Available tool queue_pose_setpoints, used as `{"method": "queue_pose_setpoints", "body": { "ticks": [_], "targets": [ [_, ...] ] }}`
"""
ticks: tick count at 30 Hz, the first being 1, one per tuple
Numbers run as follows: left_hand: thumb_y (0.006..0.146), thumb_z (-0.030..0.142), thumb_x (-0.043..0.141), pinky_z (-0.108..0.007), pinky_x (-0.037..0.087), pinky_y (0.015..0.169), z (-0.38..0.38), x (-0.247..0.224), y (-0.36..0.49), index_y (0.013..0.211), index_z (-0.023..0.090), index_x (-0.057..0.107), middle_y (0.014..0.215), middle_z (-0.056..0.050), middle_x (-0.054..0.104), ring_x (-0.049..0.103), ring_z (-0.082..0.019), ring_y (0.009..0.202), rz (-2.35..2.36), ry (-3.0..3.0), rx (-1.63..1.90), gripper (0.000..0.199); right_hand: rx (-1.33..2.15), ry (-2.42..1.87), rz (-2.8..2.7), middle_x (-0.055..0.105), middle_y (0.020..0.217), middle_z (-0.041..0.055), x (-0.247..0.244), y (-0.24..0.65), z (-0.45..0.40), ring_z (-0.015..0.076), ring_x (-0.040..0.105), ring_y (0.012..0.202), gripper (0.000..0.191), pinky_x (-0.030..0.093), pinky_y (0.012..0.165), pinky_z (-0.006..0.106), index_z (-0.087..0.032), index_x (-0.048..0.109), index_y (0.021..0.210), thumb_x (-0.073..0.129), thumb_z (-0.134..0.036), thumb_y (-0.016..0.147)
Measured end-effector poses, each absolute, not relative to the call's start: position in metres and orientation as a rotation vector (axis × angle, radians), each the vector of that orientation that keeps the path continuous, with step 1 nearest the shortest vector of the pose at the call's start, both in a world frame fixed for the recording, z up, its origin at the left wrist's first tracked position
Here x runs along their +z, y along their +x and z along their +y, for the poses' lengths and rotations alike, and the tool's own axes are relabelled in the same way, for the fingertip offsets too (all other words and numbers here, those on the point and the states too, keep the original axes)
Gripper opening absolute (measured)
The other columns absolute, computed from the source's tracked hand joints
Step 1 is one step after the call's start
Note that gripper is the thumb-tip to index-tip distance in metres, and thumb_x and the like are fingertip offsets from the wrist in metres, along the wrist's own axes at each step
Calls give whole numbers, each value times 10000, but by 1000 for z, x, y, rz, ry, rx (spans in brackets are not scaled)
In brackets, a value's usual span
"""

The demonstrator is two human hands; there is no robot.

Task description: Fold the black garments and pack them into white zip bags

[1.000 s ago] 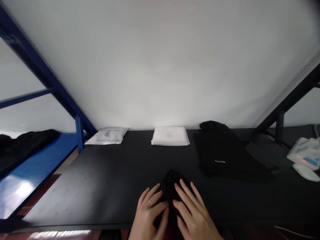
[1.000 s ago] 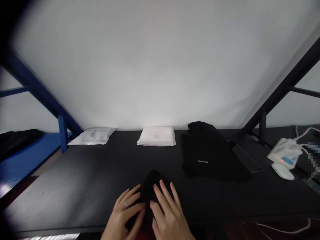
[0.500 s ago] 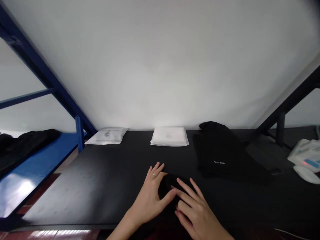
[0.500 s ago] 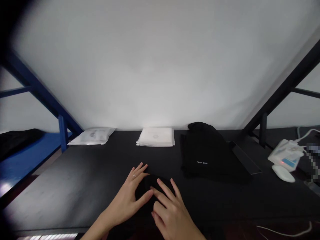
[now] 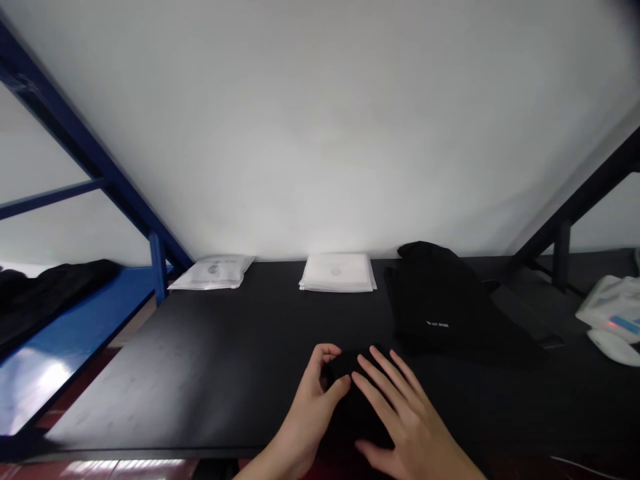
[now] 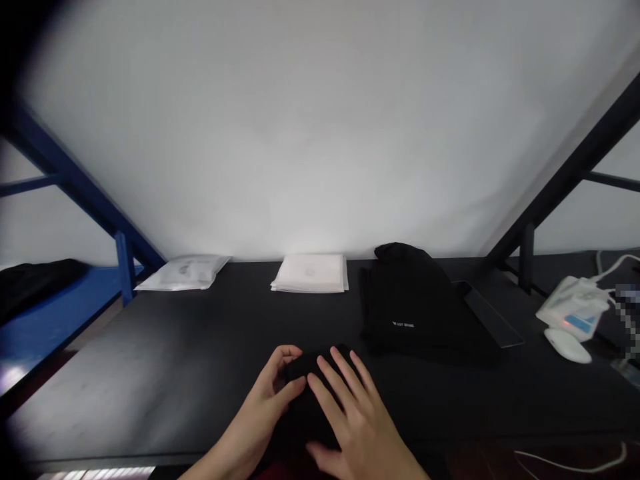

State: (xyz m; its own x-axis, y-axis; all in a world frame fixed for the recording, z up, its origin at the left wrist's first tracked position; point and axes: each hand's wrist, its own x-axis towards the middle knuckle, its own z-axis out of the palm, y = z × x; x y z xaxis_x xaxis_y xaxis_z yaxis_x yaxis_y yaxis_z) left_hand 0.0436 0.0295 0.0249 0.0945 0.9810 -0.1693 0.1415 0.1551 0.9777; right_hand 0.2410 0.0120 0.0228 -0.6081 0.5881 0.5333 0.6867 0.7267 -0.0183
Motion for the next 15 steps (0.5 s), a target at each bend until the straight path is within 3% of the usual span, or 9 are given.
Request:
{"method": "queue_pose_setpoints", "body": {
  "ticks": [3, 5, 7, 13, 15],
  "targets": [
    [945, 217, 504, -217, 545, 724, 29, 34, 46, 1186, 277, 531, 1253, -40, 635, 671, -157, 976, 1402, 1069, 820, 249, -286, -950, -2411, 632, 1462, 165, 23, 238, 14, 342, 535, 1408, 669, 463, 1143, 507, -97, 568, 1450, 722, -409, 878],
    [966, 215, 468, -196, 522, 678, 29, 39, 45, 1177, 278, 528, 1227, -30, 646, 672, -149, 957, 1423, 1048, 760, 228, -357, -947, -2357, 702, 1368, 139, 23, 236, 16, 291, 602, 1338, 479, 486, 1110, 454, -108, 618, 1390, 643, -227, 927],
    [977, 219, 446, -186, 507, 640, 30, 41, 42, 1166, 271, 537, 1172, -27, 669, 676, -149, 926, 1405, 1127, 732, 217, -437, -933, -2296, 763, 1243, 103, 23, 235, 19, 234, 670, 1233, 408, 517, 1048, 389, -130, 675, 1302, 521, -44, 934],
    [1009, 219, 487, -222, 526, 623, 84, 42, 12, 1036, 219, 643, 915, -16, 716, 643, -128, 642, 1444, 2300, 693, 158, -485, -908, -2266, 802, 1104, 94, 24, 239, 22, 187, 740, 1071, 426, 579, 933, 317, -142, 737, 1183, 411, 19, 961],
    [1006, 173, 472, -303, 546, 757, 117, 47, -1, 1065, 200, 667, 1005, -77, 721, 681, -186, 783, 1537, 2441, 690, 206, -507, -883, -2281, 804, 1096, 99, 26, 241, 22, 190, 750, 1060, 433, 600, 909, 307, -125, 742, 1168, 397, 32, 960]
  ]
}}
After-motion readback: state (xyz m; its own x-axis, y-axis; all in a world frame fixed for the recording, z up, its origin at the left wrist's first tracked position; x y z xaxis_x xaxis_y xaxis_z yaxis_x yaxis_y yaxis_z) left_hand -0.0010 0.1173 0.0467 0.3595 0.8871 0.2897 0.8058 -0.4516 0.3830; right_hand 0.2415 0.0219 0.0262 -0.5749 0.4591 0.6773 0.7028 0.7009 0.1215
